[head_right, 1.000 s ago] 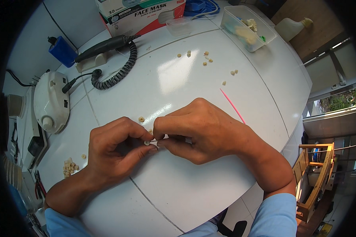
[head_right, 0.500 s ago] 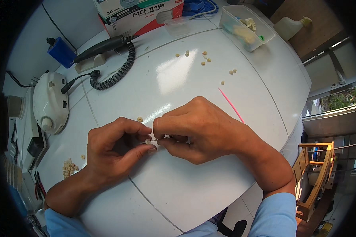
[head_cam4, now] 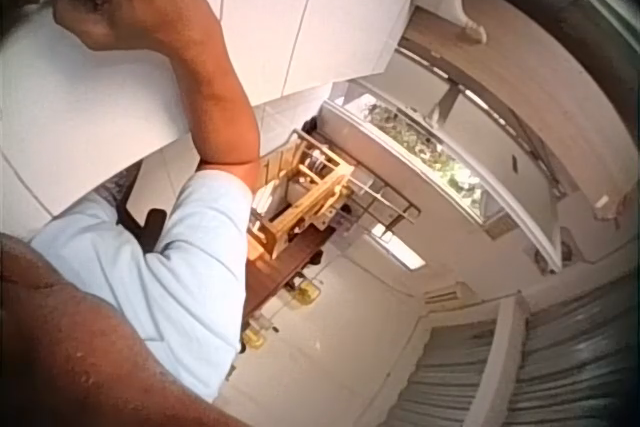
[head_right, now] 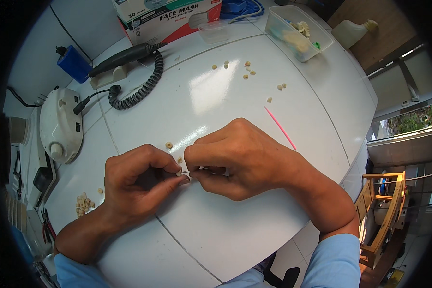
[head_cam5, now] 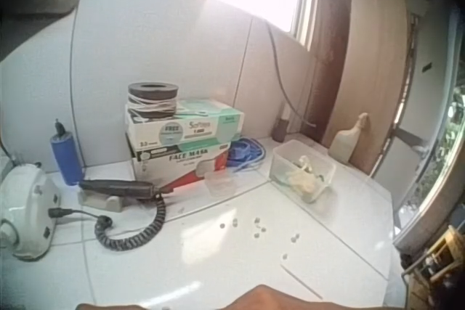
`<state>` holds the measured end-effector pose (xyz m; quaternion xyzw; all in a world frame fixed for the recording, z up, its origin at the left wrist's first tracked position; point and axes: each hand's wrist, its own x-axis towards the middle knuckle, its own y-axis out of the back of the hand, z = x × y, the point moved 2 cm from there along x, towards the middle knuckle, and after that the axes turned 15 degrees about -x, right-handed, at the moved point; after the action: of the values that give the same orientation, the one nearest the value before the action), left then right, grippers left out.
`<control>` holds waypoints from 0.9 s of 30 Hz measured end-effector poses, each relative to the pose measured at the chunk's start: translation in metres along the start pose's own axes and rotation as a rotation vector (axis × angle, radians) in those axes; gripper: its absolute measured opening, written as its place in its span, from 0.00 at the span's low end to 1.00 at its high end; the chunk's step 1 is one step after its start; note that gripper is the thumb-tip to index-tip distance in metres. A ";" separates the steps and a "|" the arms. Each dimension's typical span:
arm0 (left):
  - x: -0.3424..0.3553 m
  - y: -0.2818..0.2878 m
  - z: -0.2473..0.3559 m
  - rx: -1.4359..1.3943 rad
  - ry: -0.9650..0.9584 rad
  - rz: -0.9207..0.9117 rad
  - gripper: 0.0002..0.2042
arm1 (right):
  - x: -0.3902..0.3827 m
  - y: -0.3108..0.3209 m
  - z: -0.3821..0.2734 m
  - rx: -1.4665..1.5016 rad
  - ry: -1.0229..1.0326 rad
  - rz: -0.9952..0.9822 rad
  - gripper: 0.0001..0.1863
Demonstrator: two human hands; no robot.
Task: The recorder is seen preparing small dental implant components on a laboratory bench, using a fine metal tool to manipulate and clean individual pieces.
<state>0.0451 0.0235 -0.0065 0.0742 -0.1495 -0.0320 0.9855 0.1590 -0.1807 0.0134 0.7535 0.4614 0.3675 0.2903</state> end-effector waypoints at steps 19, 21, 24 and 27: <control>0.001 0.000 0.002 -0.020 0.008 -0.045 0.08 | -0.001 -0.003 0.002 0.031 0.000 0.015 0.09; 0.001 0.000 0.003 -0.027 0.006 -0.047 0.08 | -0.001 -0.001 0.002 0.009 0.008 -0.014 0.08; 0.000 0.001 0.003 -0.014 0.019 -0.054 0.08 | 0.000 -0.003 0.002 0.012 0.001 0.001 0.08; 0.000 0.001 0.003 -0.010 0.013 -0.050 0.07 | 0.000 0.002 0.002 -0.028 0.024 0.001 0.08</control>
<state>0.0442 0.0238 -0.0041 0.0733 -0.1408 -0.0567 0.9857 0.1616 -0.1818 0.0133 0.7453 0.4592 0.3831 0.2948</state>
